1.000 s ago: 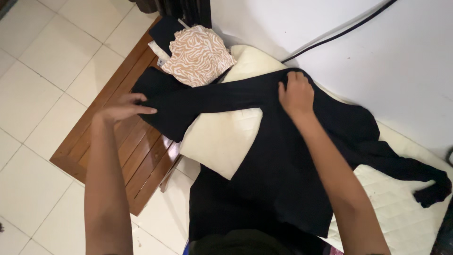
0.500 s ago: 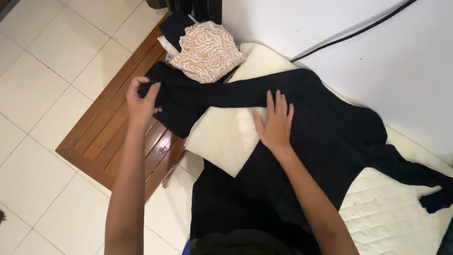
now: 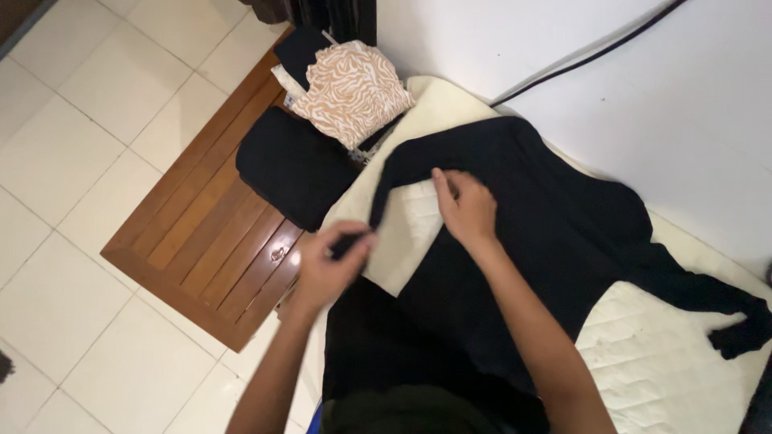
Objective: The person folds a black pair of trousers, a patterned short-sleeved top, and a black long-sleeved top on a padded ironing board. Each item is folded neatly and placed on a wooden bench beside the board.
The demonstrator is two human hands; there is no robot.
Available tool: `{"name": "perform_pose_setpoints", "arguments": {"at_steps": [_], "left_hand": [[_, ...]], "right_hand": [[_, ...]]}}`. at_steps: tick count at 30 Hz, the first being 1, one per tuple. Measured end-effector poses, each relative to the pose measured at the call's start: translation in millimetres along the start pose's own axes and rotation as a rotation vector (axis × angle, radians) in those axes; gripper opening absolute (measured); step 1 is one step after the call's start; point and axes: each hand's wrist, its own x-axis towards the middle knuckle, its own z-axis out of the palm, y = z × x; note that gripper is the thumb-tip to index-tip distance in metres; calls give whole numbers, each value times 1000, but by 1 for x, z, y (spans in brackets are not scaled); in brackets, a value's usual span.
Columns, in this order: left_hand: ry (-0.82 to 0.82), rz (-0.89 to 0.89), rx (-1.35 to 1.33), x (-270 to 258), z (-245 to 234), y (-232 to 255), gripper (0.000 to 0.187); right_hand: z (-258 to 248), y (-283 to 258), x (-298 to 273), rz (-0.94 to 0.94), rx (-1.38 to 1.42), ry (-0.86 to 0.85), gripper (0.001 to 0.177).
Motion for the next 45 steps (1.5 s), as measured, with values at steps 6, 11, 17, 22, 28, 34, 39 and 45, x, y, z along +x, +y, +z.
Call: {"name": "perform_pose_setpoints", "arguments": {"at_steps": [6, 11, 17, 22, 28, 34, 39, 45], "left_hand": [[-275, 266, 83, -45, 46, 32, 17], [-296, 317, 138, -74, 63, 30, 17], [-190, 350, 200, -89, 65, 20, 18], [-194, 390, 258, -98, 61, 11, 17], [-233, 423, 281, -113, 61, 6, 16], [-242, 428, 311, -126, 66, -3, 14], [-261, 455, 355, -134, 66, -16, 17], [-315, 518, 449, -148, 49, -29, 35]], "right_hand": [[4, -18, -19, 368, 864, -479, 42], [3, 3, -7, 361, 1057, -288, 27], [-30, 19, 8, 519, 1595, -351, 18], [-58, 12, 7, 770, 1544, -262, 44], [-56, 36, 27, 510, 1228, -185, 18], [-58, 77, 65, 628, 1305, -48, 24], [-61, 93, 73, 645, 955, 70, 26], [-53, 111, 93, 540, 1112, -4, 30]]}}
